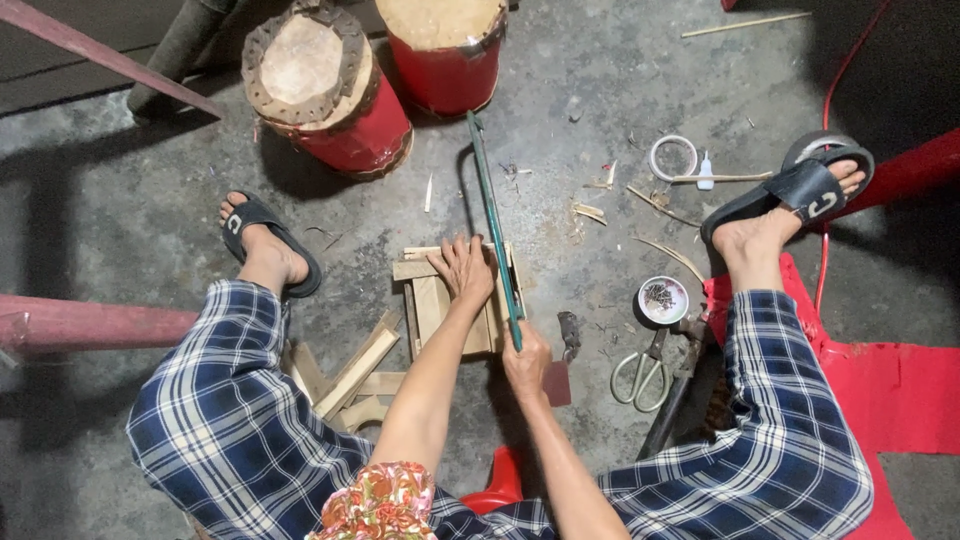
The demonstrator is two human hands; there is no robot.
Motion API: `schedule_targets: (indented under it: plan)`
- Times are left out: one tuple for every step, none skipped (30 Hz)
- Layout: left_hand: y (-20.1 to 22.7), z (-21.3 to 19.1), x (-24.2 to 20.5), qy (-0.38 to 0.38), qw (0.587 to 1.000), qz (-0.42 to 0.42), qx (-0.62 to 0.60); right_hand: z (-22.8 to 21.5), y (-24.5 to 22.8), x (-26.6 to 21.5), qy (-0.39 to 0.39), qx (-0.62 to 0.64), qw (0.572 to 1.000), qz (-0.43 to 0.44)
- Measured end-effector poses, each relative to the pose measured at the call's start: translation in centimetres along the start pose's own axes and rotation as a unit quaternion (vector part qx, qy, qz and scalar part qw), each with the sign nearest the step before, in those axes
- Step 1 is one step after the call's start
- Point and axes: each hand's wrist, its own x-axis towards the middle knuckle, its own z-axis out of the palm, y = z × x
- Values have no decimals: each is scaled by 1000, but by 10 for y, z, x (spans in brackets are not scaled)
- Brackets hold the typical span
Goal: The person uses a hand saw to cut a small wooden structure placed on the floor. They hold the structure steady with one hand while sawing with the other, occasionally adjusting the wood's position.
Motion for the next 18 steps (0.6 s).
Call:
schedule_targets:
  plan:
    - [-4,10,4,-9,1000,-13,11,0,2,-3,-3,-4,1000,6]
    - [-8,18,11,-15,999,-26,22,2,3,-4,-4,-6,1000,9]
    - [-8,20,13,-15,999,-26,22,1,1,-6,-4,-6,1000,9]
    - [-8,22,15,-21,999,-31,28,0,-1,-10,1,-8,1000,11]
    - [-9,24,16,-28,998,-36,34,-1,-2,-13,7,-10,1000,14]
    - [-15,22,13,-29,998,-35,34,-2,-5,-14,7,-10,1000,14]
    - [-20,20,11,-28,998,-42,44,-4,-7,-15,17,-2,1000,6]
    - [-27,17,8,-27,997,-50,55,-5,-10,-17,26,7,1000,-3]
    - [-27,17,8,-28,997,-49,55,3,-1,-19,26,7,1000,-2]
    - [-28,17,8,-24,997,-51,60,10,9,-22,25,9,1000,-5]
    - [-28,17,8,-20,996,-52,65,18,19,-24,23,11,1000,-8]
    - [-30,23,10,-21,996,-52,65,17,19,-24,24,11,1000,-7]
    - [-31,28,12,-23,996,-49,65,17,18,-24,23,14,1000,-10]
    - [-34,33,15,-26,996,-46,65,17,17,-24,22,17,1000,-14]
    - [-34,34,15,-26,997,-46,65,13,12,-22,22,17,1000,-14]
    - [-34,35,16,-30,996,-47,69,9,7,-20,21,26,999,-15]
    - [-34,36,17,-33,996,-47,73,5,2,-18,21,35,999,-17]
    - [-35,37,18,-33,996,-47,73,2,-2,-17,21,35,999,-17]
